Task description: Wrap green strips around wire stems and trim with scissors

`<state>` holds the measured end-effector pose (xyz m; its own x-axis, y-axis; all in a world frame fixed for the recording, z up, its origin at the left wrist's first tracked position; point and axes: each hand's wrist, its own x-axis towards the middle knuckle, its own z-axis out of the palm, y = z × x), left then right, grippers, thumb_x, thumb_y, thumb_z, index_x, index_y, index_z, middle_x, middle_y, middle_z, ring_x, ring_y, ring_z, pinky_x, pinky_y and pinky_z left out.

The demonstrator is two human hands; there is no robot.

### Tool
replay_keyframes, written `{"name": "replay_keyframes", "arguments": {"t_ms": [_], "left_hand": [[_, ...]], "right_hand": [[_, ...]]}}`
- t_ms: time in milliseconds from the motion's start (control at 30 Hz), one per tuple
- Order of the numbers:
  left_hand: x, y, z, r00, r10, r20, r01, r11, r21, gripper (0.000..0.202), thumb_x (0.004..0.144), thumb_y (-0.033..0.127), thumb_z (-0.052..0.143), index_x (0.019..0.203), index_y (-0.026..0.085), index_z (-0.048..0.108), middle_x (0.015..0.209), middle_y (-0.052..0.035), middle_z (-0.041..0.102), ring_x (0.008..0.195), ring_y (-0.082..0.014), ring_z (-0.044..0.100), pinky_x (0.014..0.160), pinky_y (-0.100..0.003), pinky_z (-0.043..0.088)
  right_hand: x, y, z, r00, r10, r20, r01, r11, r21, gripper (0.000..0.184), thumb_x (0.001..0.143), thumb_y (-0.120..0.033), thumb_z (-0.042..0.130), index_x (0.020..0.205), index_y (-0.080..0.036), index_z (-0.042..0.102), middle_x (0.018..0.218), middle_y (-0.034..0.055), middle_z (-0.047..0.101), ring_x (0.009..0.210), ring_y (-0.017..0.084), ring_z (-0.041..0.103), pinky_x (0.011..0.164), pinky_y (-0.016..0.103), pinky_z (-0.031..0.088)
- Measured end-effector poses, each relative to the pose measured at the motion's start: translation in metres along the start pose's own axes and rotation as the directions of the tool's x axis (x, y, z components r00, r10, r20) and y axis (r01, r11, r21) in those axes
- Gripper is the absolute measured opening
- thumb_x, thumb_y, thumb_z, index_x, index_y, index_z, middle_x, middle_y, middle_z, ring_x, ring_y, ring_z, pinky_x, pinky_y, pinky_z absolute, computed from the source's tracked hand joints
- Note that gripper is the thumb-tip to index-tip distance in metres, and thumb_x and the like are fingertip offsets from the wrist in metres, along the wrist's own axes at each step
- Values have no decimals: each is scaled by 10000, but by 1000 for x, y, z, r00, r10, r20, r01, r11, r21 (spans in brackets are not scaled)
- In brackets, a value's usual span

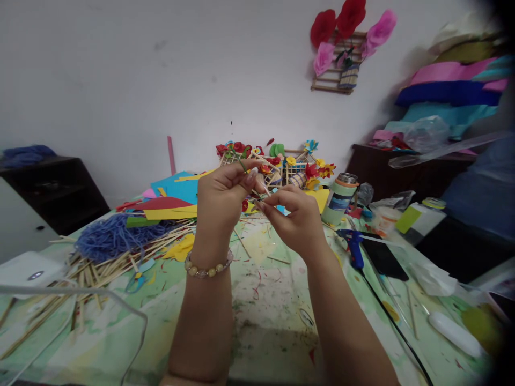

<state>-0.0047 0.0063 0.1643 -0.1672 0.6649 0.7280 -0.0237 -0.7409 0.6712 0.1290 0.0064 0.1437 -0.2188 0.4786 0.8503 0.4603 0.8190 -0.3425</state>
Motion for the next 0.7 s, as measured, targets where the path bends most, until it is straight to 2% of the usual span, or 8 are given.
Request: {"name": "replay_keyframes", "arguments": {"t_ms": [133,267,333,400,467,567,700], "left_hand": [[0,-2,0,1000,1,8,-1,1000,0,212,792,189,606,985,195,695,604,-8,641,595,-130,611,578,-252,509],[0,0,1,999,-33,36,33,999,14,294,781,274,650,1068,214,659,715,-28,684,642,-138,621,593,-254,503],[0,1,0,999,-32,28,30,998,61,256,727,322,712,953,205,687,714,-22,677,618,-123,599,544,-225,469],[0,0,0,999,-33,7,31,987,159,195,674,353,754,737,180,687,615,-3,629,545,-100,547,473,-205,407],[0,-1,-1,999,-28,-18,31,965,261,250,662,368,758,578,166,640,512,13,558,493,-89,497,435,-205,358],[0,-2,-3,1000,2,-29,7,947,320,256,698,354,730,555,165,635,520,3,570,531,-102,517,474,-211,382],[0,-3,-4,1000,9,-9,-6,959,283,195,756,308,666,623,166,662,614,-20,641,620,-129,579,578,-229,452]], "right_hand": [[0,1,-2,1000,17,24,-17,1000,-7,115,767,-185,632,654,-180,650,652,6,597,656,128,526,612,256,389],[1,3,-2,999,24,-24,-24,999,-31,123,774,-208,629,655,-187,652,649,8,607,656,132,534,612,259,392],[1,3,-3,998,14,-61,-17,999,-49,136,780,-219,625,650,-186,654,642,10,610,647,132,534,611,261,393],[0,3,-3,996,-9,-94,2,997,-82,144,785,-218,620,650,-183,657,628,13,606,640,134,529,613,268,392],[0,2,-2,993,-33,-110,20,993,-120,142,784,-215,618,655,-177,664,623,20,602,640,141,526,615,276,391],[-1,2,-1,995,-47,-91,35,990,-133,130,779,-208,622,665,-172,672,636,28,609,649,146,536,620,282,399],[0,1,-2,998,-16,-59,11,997,-73,119,771,-198,626,659,-185,664,651,19,626,661,143,550,620,272,409]]}}
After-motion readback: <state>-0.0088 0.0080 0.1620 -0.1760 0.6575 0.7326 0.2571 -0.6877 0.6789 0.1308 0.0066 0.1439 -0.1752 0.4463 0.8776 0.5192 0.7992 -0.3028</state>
